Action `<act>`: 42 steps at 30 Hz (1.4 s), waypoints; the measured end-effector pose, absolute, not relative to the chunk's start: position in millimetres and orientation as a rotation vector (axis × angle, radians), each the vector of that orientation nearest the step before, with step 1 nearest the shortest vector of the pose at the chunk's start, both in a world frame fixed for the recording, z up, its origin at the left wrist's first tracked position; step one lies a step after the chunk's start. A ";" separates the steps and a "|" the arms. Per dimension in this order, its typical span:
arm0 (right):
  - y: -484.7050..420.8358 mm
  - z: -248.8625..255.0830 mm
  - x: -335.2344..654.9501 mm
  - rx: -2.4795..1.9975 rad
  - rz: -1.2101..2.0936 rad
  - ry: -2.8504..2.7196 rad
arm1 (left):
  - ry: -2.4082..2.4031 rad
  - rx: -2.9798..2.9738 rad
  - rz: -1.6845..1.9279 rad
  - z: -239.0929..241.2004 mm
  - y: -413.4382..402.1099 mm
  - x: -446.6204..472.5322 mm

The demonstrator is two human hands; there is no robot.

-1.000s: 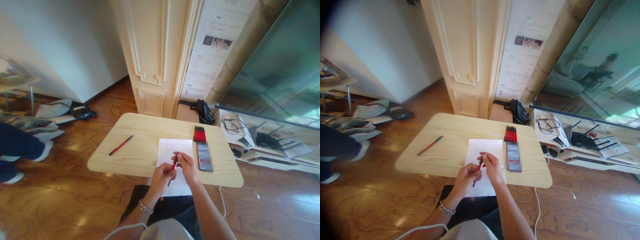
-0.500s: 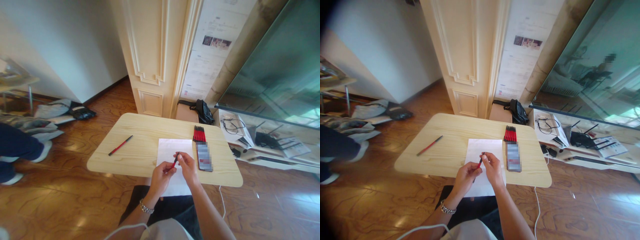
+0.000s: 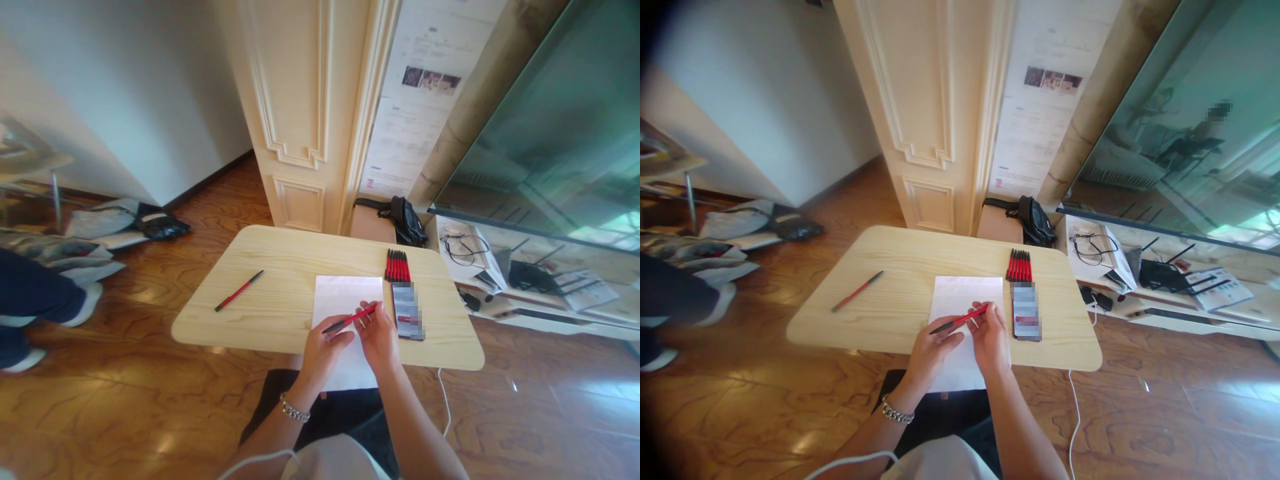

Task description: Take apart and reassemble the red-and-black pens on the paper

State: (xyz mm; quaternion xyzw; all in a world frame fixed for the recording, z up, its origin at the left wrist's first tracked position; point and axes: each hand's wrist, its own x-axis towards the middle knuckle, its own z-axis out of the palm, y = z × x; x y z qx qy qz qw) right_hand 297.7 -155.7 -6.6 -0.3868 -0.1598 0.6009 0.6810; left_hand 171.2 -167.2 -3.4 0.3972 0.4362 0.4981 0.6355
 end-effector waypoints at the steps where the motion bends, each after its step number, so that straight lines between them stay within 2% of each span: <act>1: -149.4 -2.8 303.6 -0.837 1.348 -0.336 | 0.998 0.916 1.116 -7.5 -167.7 169.4; 7: -124.8 10.1 336.1 -0.737 1.406 -0.353 | 1.086 0.920 1.140 -27.9 -164.2 151.0; 21: -115.5 1.2 338.4 -0.766 1.479 -0.369 | 1.164 1.040 1.181 -31.2 -155.9 135.8; 36: -112.5 -3.5 339.9 -0.648 1.551 -0.246 | 1.407 2.079 1.051 -36.3 -106.5 107.2; 42: -109.8 2.1 341.3 -0.570 1.613 -0.211 | 1.439 2.333 0.859 -46.9 -93.1 109.4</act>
